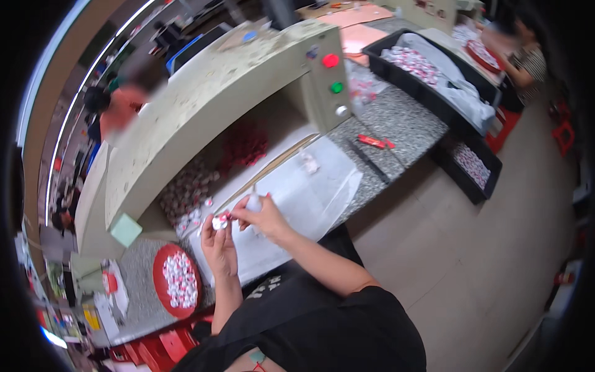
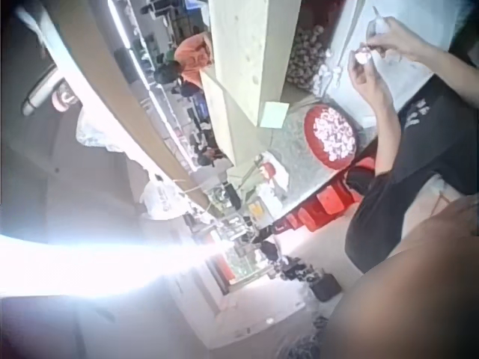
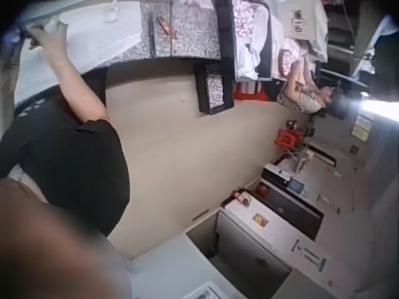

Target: Assembling small ceramic components using a squeeze bottle at a workbench.

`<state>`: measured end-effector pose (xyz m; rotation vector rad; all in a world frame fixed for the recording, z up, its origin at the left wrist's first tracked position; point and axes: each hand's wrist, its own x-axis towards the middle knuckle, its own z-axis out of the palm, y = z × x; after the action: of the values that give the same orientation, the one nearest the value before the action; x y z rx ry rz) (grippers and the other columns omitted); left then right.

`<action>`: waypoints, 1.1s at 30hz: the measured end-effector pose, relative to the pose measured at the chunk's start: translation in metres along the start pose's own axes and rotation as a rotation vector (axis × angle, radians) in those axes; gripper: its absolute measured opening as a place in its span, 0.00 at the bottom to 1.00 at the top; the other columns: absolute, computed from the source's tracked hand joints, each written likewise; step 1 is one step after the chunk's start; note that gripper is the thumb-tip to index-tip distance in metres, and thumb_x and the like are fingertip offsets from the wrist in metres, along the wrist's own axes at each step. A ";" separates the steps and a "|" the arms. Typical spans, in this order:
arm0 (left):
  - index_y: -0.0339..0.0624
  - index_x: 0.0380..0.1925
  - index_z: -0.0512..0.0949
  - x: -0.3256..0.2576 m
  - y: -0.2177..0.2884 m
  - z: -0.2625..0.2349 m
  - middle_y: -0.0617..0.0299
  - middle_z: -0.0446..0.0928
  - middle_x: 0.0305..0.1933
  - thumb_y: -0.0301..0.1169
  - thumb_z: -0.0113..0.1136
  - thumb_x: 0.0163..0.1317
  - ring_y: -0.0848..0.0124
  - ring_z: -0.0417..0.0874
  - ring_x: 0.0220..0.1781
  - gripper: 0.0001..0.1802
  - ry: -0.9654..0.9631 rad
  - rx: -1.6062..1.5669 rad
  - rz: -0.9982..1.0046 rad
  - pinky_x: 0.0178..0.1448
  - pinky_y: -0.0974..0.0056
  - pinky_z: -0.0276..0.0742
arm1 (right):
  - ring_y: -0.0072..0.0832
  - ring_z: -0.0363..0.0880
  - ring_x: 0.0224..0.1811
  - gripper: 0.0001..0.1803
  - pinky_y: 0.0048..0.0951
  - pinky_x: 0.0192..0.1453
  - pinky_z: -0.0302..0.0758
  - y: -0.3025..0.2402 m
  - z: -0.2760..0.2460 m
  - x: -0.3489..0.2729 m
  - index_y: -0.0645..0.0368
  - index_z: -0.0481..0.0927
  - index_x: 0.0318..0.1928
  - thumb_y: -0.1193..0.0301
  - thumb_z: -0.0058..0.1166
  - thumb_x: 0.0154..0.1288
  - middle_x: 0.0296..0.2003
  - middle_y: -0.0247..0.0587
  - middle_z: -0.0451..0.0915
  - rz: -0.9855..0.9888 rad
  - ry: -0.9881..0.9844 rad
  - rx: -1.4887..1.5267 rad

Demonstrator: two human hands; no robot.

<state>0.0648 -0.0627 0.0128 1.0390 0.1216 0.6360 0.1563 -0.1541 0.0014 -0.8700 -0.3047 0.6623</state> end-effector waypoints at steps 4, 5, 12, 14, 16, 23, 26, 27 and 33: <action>0.36 0.47 0.65 0.000 0.005 -0.008 0.53 0.70 0.45 0.20 0.53 0.50 0.65 0.71 0.48 0.21 -0.021 -0.054 -0.015 0.56 0.62 0.65 | 0.20 0.72 0.20 0.03 0.20 0.24 0.69 -0.008 0.006 0.000 0.64 0.72 0.26 0.78 0.52 0.50 0.20 0.37 0.74 -0.030 0.006 -0.057; 0.35 0.46 0.65 0.000 0.005 -0.012 0.52 0.70 0.45 0.19 0.52 0.50 0.66 0.72 0.48 0.21 -0.007 -0.011 0.002 0.55 0.62 0.67 | 0.20 0.71 0.20 0.03 0.20 0.24 0.69 -0.008 0.007 0.000 0.65 0.72 0.26 0.79 0.52 0.49 0.20 0.38 0.74 -0.050 0.011 -0.105; 0.31 0.44 0.66 -0.007 0.029 -0.031 0.48 0.68 0.47 0.14 0.49 0.50 0.68 0.73 0.46 0.18 -0.028 0.233 0.033 0.49 0.67 0.71 | 0.21 0.71 0.19 0.04 0.18 0.22 0.68 -0.016 0.040 -0.016 0.67 0.71 0.26 0.82 0.52 0.48 0.21 0.41 0.73 0.011 -0.175 -0.274; 0.31 0.43 0.67 -0.009 0.032 -0.033 0.48 0.68 0.47 0.14 0.49 0.50 0.67 0.73 0.46 0.17 -0.009 0.216 0.049 0.48 0.67 0.71 | 0.19 0.70 0.20 0.04 0.17 0.23 0.67 -0.010 0.047 -0.015 0.66 0.72 0.26 0.81 0.53 0.48 0.22 0.38 0.74 0.034 -0.167 -0.264; 0.31 0.42 0.68 -0.010 0.033 -0.035 0.47 0.68 0.46 0.13 0.49 0.49 0.66 0.73 0.45 0.17 -0.008 0.205 0.066 0.48 0.67 0.70 | 0.16 0.70 0.21 0.04 0.15 0.23 0.66 -0.006 0.051 -0.014 0.65 0.73 0.25 0.80 0.55 0.48 0.22 0.36 0.74 0.048 -0.150 -0.253; 0.31 0.40 0.69 -0.013 0.039 -0.041 0.46 0.69 0.45 0.17 0.54 0.48 0.66 0.73 0.45 0.16 -0.057 0.199 0.140 0.48 0.68 0.70 | 0.16 0.69 0.22 0.05 0.15 0.24 0.66 0.003 0.057 -0.015 0.64 0.73 0.27 0.81 0.55 0.48 0.23 0.34 0.74 -0.012 -0.144 -0.314; 0.32 0.39 0.69 -0.014 0.042 -0.041 0.46 0.70 0.44 0.20 0.56 0.48 0.66 0.73 0.45 0.16 -0.012 0.072 0.069 0.48 0.68 0.70 | 0.16 0.69 0.23 0.09 0.15 0.24 0.66 0.003 0.061 -0.017 0.64 0.73 0.31 0.82 0.56 0.46 0.24 0.35 0.74 -0.058 -0.160 -0.327; 0.32 0.38 0.69 -0.014 0.045 -0.040 0.47 0.71 0.43 0.20 0.56 0.48 0.66 0.73 0.46 0.15 -0.010 0.048 0.050 0.48 0.68 0.69 | 0.16 0.69 0.23 0.12 0.16 0.25 0.66 0.002 0.062 -0.018 0.64 0.73 0.33 0.83 0.56 0.44 0.25 0.35 0.74 -0.084 -0.160 -0.299; 0.33 0.38 0.71 -0.022 0.045 -0.050 0.49 0.71 0.45 0.20 0.54 0.50 0.61 0.68 0.53 0.13 -0.114 -0.033 -0.047 0.59 0.60 0.59 | 0.17 0.72 0.25 0.18 0.17 0.28 0.69 0.003 0.062 -0.020 0.63 0.74 0.39 0.84 0.57 0.43 0.29 0.38 0.75 -0.058 -0.324 -0.341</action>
<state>0.0085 -0.0210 0.0203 1.0351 0.0360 0.5329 0.1088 -0.1286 0.0378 -1.0729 -0.7479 0.7081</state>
